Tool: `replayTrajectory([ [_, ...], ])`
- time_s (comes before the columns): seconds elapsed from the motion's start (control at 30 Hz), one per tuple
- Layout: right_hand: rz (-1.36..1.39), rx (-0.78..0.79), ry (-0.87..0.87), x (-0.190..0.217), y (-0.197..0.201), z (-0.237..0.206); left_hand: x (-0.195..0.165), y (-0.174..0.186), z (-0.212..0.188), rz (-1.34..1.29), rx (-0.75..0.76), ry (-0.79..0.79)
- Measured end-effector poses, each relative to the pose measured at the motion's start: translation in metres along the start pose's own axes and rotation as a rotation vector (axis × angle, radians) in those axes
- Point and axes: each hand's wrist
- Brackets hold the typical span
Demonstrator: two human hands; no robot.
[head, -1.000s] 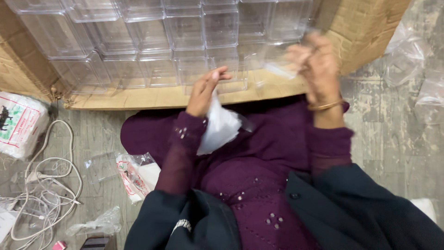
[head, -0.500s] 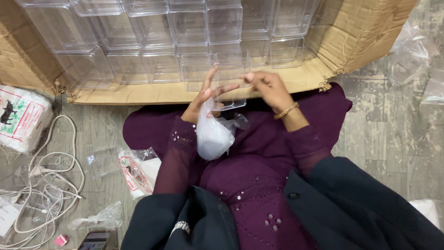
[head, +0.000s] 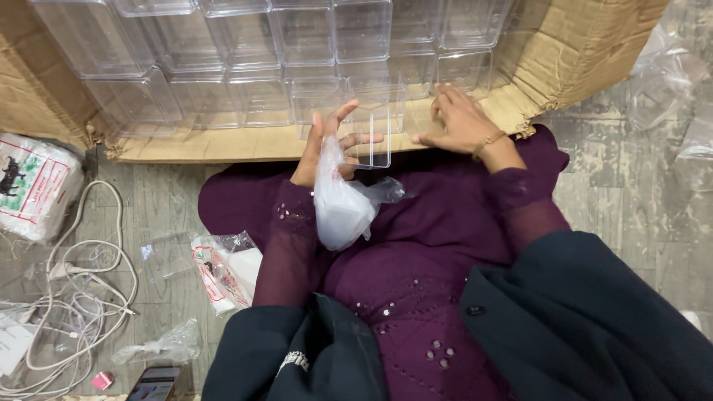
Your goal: The person sits on the floor and packs clear plastic boxes into plastic bags one at a time, then places the filled bags into a large cardboard box in front of them. They repeatedly open a bag, insert a box, and set the bagged box aside.
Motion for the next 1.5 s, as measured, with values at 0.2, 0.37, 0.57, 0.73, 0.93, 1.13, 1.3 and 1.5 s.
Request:
replayTrajectory([
  [0.2,0.053,0.532,-0.252,0.025,0.056,-0.01,-0.006,0.001,0.01,-0.101,-0.093,0.099],
  [0.37,0.5,0.049,0.085,0.069,0.1,-0.034,-0.006,-0.005,0.018,0.065,-0.156,0.129],
  [0.57,0.654,-0.134,0.254,0.132,0.095,-0.029,-0.005,-0.029,0.025,0.208,-0.157,0.139],
  [0.73,0.64,-0.108,0.191,0.143,0.095,-0.024,-0.01,-0.048,0.024,0.332,-0.241,0.186],
  [0.93,0.56,-0.108,0.209,0.136,0.089,-0.021,-0.007,-0.045,0.027,0.464,-0.218,0.119],
  [1.13,0.541,-0.105,0.229,0.135,0.087,-0.021,0.001,-0.032,0.032,0.591,-0.211,0.111],
  [1.3,0.574,-0.081,0.195,0.14,0.091,-0.025,0.002,-0.035,0.029,0.522,-0.151,0.06],
  [1.5,0.664,-0.009,0.097,0.143,0.09,-0.029,0.004,-0.036,0.028,0.447,-0.153,0.089],
])
Point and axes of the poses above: each hand's wrist, its own z-axis towards the middle knuckle, its own y-axis out of the back of the hand, x = y × z, and after that the axes turned 13 degrees about x, right-handed
